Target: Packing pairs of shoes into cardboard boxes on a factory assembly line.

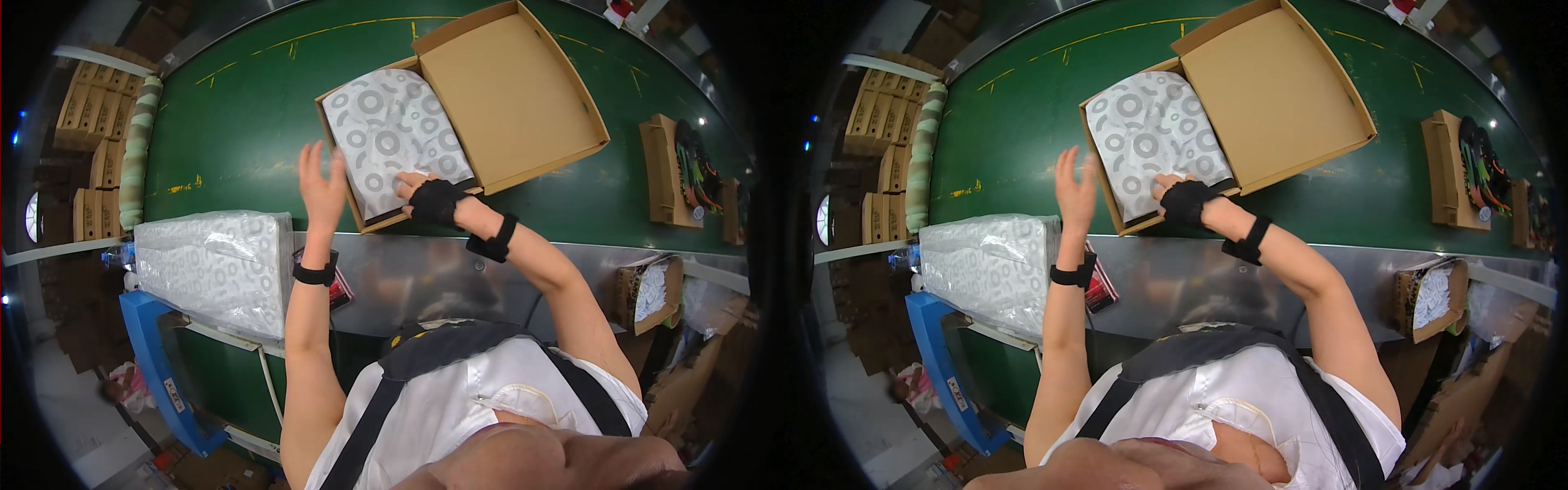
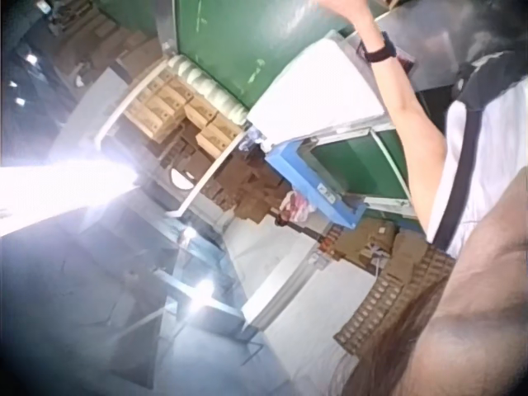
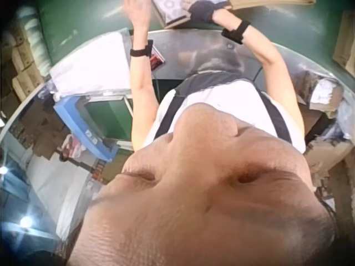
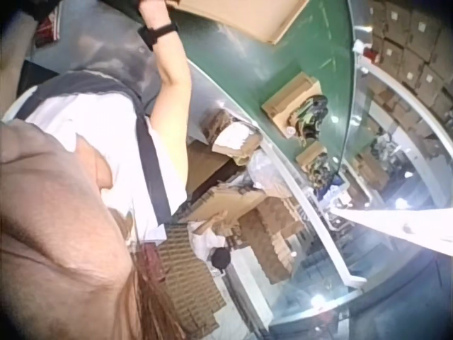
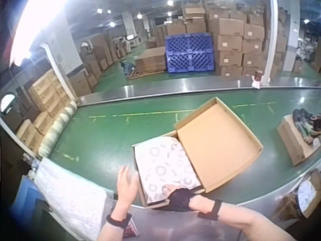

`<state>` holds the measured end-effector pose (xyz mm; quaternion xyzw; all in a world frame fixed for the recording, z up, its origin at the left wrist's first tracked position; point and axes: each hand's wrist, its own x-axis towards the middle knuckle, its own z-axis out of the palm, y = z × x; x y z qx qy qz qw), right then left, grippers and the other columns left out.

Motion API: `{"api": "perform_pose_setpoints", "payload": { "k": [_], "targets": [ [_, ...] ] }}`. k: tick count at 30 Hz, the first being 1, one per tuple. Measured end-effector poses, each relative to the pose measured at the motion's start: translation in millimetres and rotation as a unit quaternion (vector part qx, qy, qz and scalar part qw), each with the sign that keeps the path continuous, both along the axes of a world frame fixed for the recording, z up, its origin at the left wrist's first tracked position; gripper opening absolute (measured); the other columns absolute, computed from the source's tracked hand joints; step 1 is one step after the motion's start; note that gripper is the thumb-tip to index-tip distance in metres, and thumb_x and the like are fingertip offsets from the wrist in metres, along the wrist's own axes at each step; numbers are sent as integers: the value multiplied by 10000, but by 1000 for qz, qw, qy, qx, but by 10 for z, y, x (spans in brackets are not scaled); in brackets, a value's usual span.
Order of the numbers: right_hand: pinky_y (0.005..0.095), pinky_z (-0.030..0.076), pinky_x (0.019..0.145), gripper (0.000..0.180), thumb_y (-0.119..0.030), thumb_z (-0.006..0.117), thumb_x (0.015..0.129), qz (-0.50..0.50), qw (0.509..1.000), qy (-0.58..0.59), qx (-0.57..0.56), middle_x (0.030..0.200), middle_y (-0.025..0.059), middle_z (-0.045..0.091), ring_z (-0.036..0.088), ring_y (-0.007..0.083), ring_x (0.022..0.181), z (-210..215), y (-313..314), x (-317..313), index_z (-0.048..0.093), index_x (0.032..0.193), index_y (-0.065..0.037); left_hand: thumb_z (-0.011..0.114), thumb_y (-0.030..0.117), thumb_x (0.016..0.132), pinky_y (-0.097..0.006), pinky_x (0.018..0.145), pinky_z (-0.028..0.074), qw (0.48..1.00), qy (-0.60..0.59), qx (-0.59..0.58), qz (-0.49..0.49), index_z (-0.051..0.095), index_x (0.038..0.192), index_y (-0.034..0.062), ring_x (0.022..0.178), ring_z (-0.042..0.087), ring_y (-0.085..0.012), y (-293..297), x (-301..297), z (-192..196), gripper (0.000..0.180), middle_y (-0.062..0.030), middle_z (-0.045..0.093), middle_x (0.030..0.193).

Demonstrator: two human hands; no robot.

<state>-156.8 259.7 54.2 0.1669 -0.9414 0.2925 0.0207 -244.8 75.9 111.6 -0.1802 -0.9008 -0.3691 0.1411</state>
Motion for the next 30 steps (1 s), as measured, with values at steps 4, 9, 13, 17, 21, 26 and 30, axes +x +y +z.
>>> {"api": "perform_pose_setpoints", "payload": {
  "k": [4, 9, 13, 17, 21, 26, 30],
  "targets": [
    [346, 463, 724, 252, -198, 616, 712, 6, 984, -6, -178, 944, 134, 583, 585, 263, 818, 430, 39, 353, 570, 879, -15, 600, 358, 760, -384, 883, 372, 986, -145, 20, 77, 528, 1035, -66, 1047, 474, -393, -217, 106, -537, 510, -280, 491, 1108],
    [253, 461, 688, 327, -232, 614, 765, -184, 838, -240, -454, 914, 54, 601, 578, 147, 794, -515, 1031, 970, 553, 1041, -68, 533, 327, 790, -457, 683, 433, 969, -246, 4, 8, 573, 773, -78, 734, 574, -415, -180, 169, -730, 408, -269, 576, 701],
    [324, 452, 663, 372, -181, 611, 743, -450, 668, -105, -583, 944, 66, 596, 578, 194, 824, 337, 992, 598, 505, 1077, -56, 476, 245, 809, -478, 680, 423, 977, -195, -86, 9, 567, 734, -94, 728, 540, -463, -161, 220, -547, 359, -307, 546, 708],
    [342, 430, 746, 463, -59, 572, 653, -349, 896, 109, -253, 1030, 207, 532, 532, 324, 922, 511, 703, 499, 439, 1095, -20, 478, 222, 797, -489, 676, 417, 980, -173, -101, -5, 565, 712, -96, 716, 538, -468, 3, 317, -259, 341, -308, 541, 694],
    [522, 252, 915, 525, -33, 432, 736, -211, 961, 148, 99, 1276, 160, 373, 354, 298, 1186, 530, 433, 948, 394, 1250, -133, 513, 194, 771, -424, 676, 451, 967, -143, 158, -136, 573, 803, -89, 748, 577, -413, -132, 598, -712, 291, -274, 575, 733],
    [525, 239, 923, 498, -81, 433, 761, -207, 960, 107, 155, 1308, 143, 359, 332, 298, 1215, 293, 656, 1861, 409, 1249, -178, 462, 377, 866, -366, 692, 484, 776, -590, 199, -100, 537, 1066, -7, 861, 574, -231, -60, 972, -543, 440, -136, 578, 1009],
    [475, 290, 895, 473, -83, 449, 750, -193, 952, 170, 164, 1285, 120, 398, 393, 267, 1172, 344, 728, 2462, 451, 1209, -195, 435, 484, 851, -393, 798, 445, 802, -543, 237, -74, 417, 1199, -3, 951, 541, -268, -108, 761, -555, 599, -148, 503, 1138]
  ]
}}
